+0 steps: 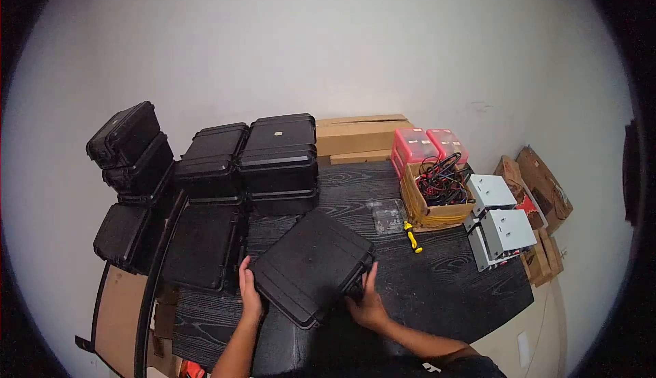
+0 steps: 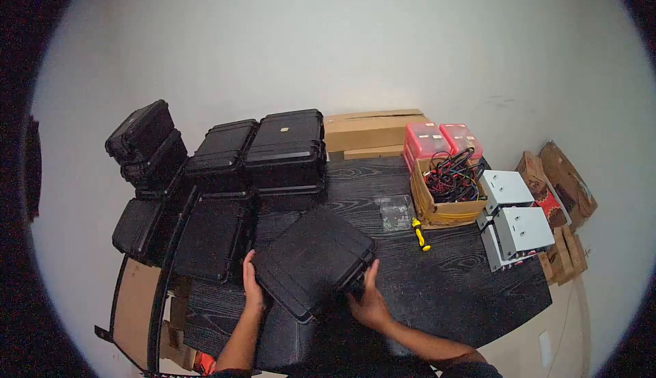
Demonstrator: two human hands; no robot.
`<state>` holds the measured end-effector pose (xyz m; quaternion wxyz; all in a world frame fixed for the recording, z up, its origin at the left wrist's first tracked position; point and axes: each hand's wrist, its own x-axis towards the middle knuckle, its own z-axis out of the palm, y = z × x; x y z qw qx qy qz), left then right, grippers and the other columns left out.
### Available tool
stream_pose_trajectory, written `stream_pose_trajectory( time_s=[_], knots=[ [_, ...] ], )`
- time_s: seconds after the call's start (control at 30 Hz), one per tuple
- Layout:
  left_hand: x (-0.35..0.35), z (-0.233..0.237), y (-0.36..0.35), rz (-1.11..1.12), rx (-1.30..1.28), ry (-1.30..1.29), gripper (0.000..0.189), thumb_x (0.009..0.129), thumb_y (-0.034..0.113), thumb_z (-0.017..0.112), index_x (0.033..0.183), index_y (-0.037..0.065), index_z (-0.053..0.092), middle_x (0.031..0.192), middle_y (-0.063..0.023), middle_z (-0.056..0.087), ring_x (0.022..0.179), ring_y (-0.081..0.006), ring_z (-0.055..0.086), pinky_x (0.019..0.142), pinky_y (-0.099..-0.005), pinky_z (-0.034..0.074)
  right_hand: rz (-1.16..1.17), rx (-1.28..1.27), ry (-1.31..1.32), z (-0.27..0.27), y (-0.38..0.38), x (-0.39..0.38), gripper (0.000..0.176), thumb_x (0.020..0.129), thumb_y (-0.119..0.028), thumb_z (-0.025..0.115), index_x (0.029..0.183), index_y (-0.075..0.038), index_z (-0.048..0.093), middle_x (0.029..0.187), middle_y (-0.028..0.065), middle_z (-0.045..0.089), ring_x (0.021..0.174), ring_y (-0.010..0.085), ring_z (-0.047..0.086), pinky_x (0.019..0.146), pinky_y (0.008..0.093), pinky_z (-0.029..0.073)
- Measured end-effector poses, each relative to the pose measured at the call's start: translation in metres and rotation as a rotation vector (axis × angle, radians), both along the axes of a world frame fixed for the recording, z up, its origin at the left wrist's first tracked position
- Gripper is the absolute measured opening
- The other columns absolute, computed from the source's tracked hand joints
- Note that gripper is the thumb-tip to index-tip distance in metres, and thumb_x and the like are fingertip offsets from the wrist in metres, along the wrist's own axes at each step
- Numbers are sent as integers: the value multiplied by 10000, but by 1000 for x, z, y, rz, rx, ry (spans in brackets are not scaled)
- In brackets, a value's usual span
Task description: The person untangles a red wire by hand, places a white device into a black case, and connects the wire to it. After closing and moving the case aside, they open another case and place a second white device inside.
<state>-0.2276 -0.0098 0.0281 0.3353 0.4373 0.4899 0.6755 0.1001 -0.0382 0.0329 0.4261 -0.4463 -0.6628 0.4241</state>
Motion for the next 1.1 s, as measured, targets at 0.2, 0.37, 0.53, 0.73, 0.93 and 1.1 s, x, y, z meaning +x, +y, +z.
stream_pose_trajectory(
  time_s=[0.2,0.37,0.53,0.73,0.93,1.1],
  knots=[
    [-8,-20,0,-55,-266,-386,662,1038,457,638,1513,19,496,1403,-114,609,1278,-246,563,1136,-394,405,102,-122,-23,-15,-28,-5,1298,959,-281,787,1605,-56,-316,1730,310,-96,1620,410,-51,1303,485,52],
    [-4,-15,-3,-113,-79,-320,600,974,334,722,1439,10,523,1281,-89,625,1146,-217,590,1056,-371,455,121,-61,-24,-24,-27,-18,1404,901,-495,817,1603,-18,-302,1730,276,-147,1616,369,-121,1298,476,13],
    [2,5,-32,-62,29,-105,689,962,378,731,1480,23,446,1330,-77,553,1207,-197,515,1097,-346,385,113,22,107,-15,-24,-23,1459,855,-573,832,1611,3,-275,1734,256,-158,1617,352,-120,1296,464,-2],
    [-10,81,-57,166,193,-2,801,944,510,715,1490,-5,436,1356,-94,544,1238,-212,521,1122,-369,380,329,142,78,34,21,-36,1562,762,-528,929,1618,-62,-291,1750,181,-200,1617,309,-150,1297,510,9],
    [-78,93,-46,314,167,6,776,1034,540,594,1534,-22,401,1430,-153,533,1283,-262,527,1139,-397,385,586,42,205,91,69,-95,1669,624,-473,1019,1644,-173,-268,1738,158,-246,1623,333,-102,1278,595,183],
    [-123,82,-29,325,181,-5,769,1035,531,605,1528,-24,402,1439,-179,530,1294,-287,531,1139,-410,397,577,144,71,83,111,-141,1654,617,-398,1041,1666,-191,-222,1750,162,-173,1625,349,-42,1272,594,197]
  ],
)
